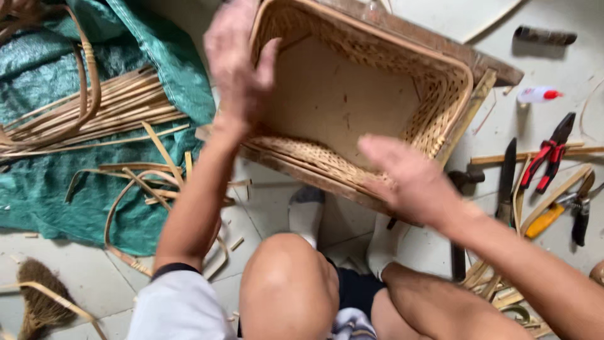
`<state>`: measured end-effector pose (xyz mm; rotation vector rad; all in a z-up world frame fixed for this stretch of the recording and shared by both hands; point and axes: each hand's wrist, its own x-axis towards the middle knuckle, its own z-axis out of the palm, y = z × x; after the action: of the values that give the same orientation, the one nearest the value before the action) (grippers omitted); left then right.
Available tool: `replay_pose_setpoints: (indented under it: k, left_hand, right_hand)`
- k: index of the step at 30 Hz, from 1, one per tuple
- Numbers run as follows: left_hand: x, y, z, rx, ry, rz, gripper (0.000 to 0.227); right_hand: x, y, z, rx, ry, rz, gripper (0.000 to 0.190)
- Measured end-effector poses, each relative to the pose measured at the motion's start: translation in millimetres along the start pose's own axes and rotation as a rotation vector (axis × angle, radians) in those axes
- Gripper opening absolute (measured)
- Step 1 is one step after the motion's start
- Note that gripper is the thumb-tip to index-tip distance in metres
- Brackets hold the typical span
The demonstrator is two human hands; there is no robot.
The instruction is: The person weaves a rectangular bamboo basket by hand, inserting and bending strips along the rim, then uses a hammer and pliers to secure and trim the edges. The person repeatedly adjusts the basket's shape and trims excess material.
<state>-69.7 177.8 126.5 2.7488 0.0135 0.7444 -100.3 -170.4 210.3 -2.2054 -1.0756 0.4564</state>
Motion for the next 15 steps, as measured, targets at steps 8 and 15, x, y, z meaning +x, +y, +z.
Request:
replay_pose_setpoints:
  k: [8, 15]
  left_hand:
    - [-30.9, -40.6, 44.6, 0.329, -0.418, -0.006, 0.064]
    - [-42.9, -44.6, -11.4, -0.226, -0.298, 0.096, 0.056]
  right_hand:
    - [-46.7, 35.0, -66.4, -0.231, 0.399, 0.208, 0.028]
    - [-164.9, 71.9, -65.5, 0.162, 0.654, 0.807, 0.024]
